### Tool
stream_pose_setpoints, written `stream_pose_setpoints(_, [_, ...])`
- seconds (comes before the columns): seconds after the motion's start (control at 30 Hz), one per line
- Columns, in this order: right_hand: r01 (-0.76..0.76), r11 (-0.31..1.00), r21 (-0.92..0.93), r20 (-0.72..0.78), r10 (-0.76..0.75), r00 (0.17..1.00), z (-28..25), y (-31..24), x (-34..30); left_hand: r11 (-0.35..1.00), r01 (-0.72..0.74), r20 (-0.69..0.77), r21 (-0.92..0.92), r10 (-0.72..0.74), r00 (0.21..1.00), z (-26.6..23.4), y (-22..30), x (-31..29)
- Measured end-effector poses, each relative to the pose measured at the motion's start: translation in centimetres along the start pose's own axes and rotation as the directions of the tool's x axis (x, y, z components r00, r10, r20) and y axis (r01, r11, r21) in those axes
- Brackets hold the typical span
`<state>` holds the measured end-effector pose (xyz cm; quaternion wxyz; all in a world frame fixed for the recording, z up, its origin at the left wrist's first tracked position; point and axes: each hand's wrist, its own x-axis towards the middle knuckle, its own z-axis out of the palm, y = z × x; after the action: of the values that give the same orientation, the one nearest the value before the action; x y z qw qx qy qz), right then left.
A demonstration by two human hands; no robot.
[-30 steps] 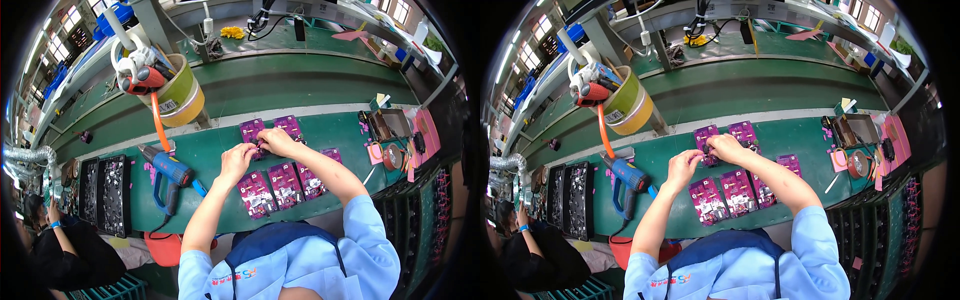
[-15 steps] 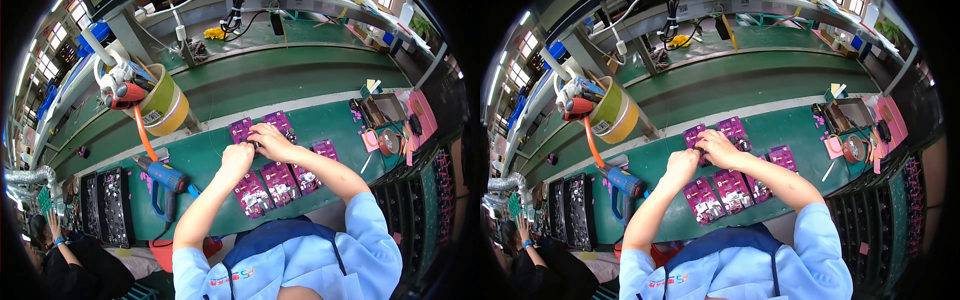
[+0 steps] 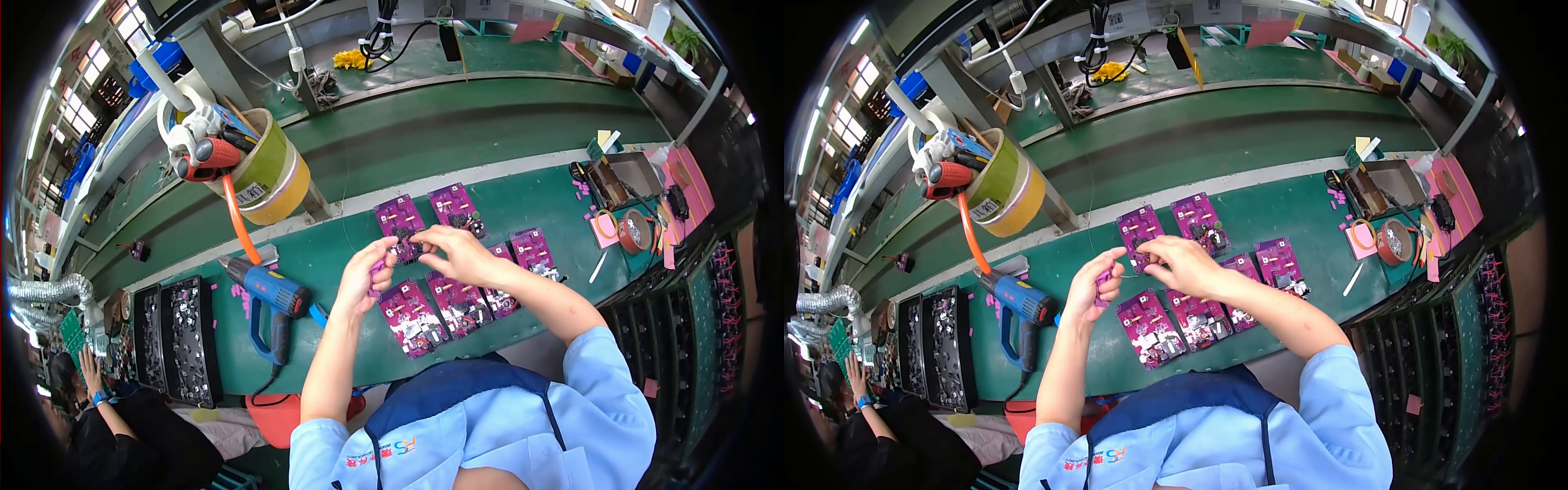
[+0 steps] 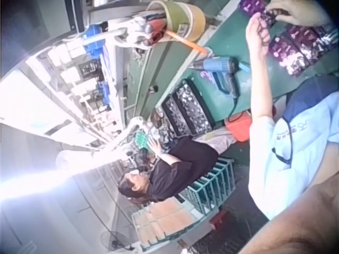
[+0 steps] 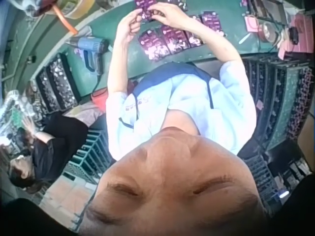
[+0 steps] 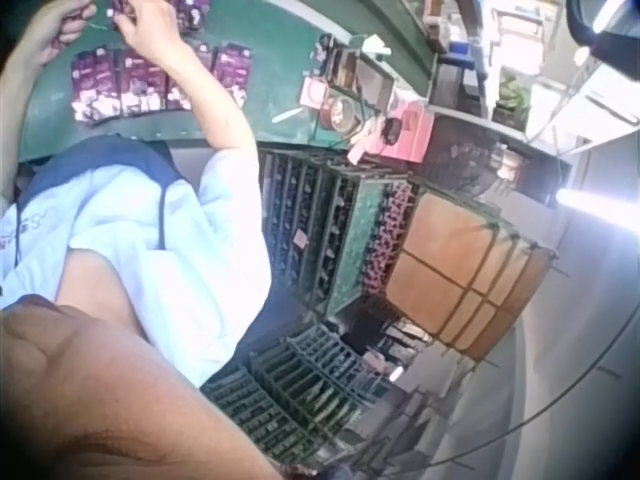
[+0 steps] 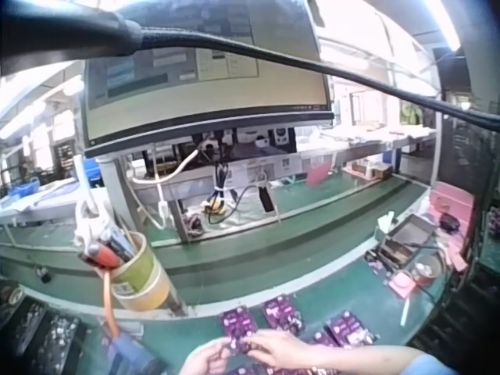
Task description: The person assembles electronic components onto printed circuit boards by hand, then applies heat-shrink tubing to the assembled components using a heat gun.
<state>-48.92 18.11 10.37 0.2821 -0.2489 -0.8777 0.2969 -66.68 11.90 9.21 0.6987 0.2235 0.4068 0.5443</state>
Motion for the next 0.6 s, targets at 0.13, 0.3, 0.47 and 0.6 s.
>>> stream_pose_setpoints(0.13, [-0.07,0.957,0.281,0.139,0.032,0.99,0.8,-1.6,0.3,0.988,-0.032,0.211,0.154,-0.001,0.977,0.8,-0.8,-0.9])
stream_pose_setpoints(0.3, [-0.216,0.779,0.589,0.26,0.07,0.963,1.5,-0.7,-1.7,0.939,-0.078,0.387,0.335,-0.062,0.92,1.5,-2.0,-2.1])
stream_pose_setpoints(0.47, [-0.016,0.982,0.188,0.135,-0.01,0.991,0.6,-1.4,-4.5,0.905,-0.06,0.411,0.421,-0.131,0.902,2.7,-4.4,-2.4])
stream_pose_setpoints(0.6, [-0.026,0.998,0.065,-0.052,0.029,0.998,-0.9,-0.2,-5.9,0.735,-0.224,-0.003,0.64,0.294,0.956,2.5,-4.7,-1.4])
